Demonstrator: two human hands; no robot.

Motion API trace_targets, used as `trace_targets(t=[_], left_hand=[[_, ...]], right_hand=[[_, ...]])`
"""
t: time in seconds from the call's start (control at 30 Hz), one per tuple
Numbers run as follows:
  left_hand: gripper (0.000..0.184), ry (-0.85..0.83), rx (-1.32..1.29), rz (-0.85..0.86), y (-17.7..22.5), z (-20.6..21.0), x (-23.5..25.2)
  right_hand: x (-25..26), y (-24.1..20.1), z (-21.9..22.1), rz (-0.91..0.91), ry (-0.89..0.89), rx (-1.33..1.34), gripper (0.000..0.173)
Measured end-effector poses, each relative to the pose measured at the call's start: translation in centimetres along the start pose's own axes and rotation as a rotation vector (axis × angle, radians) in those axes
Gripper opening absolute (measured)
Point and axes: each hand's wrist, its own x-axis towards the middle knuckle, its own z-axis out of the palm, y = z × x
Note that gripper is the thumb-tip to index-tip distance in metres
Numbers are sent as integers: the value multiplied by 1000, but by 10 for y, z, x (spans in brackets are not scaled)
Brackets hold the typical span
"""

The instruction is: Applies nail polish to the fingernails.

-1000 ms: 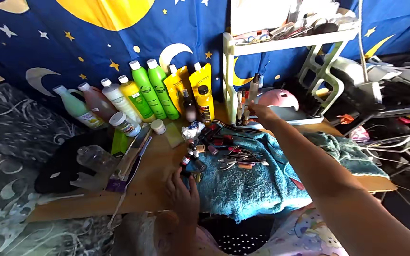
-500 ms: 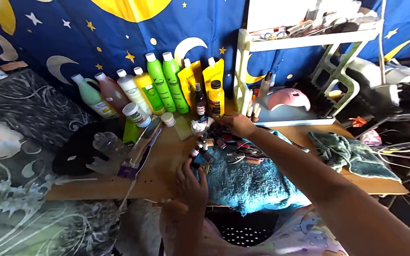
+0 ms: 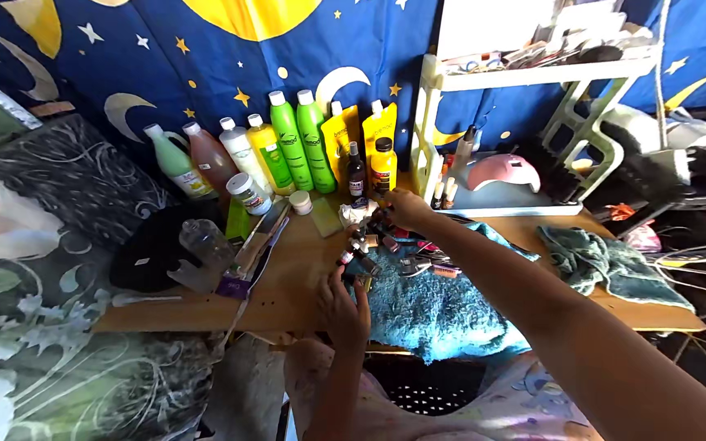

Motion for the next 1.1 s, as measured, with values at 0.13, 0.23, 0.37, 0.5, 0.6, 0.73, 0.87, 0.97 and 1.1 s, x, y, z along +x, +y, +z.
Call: trace_targets(t=[0.13, 0.23, 0.37, 0.5, 0.6, 0.73, 0.87, 0.97, 1.1], left_hand=[[47, 11, 12, -12, 1, 1, 0], [47, 14, 19, -13, 0, 1, -1], [47, 0, 13, -13, -1, 2, -2], [47, -8, 29, -26, -1, 2, -2], [46, -7, 42, -30, -1, 2, -1], [45, 0, 40, -29, -1, 2, -1], [44, -10, -7, -22, 1, -2, 1], [41, -55, -115, -26, 1, -9, 0], [42, -125, -610, 48, 22, -24, -2]], right_hand=[[-1, 10, -7, 30, 51, 34, 22], [-4, 16, -3, -29, 18, 42, 21], [-14, 2, 7, -134, 117, 34, 22], [-28, -41, 19, -124, -61, 52, 44], [-32, -66, 21, -19, -228, 63, 49], [-27, -60, 28, 103, -150, 202, 46], [-59, -45, 16, 164, -40, 696, 49], [-107, -40, 3, 196, -91, 1084, 46], [-174, -36, -3, 205, -129, 1326, 43]])
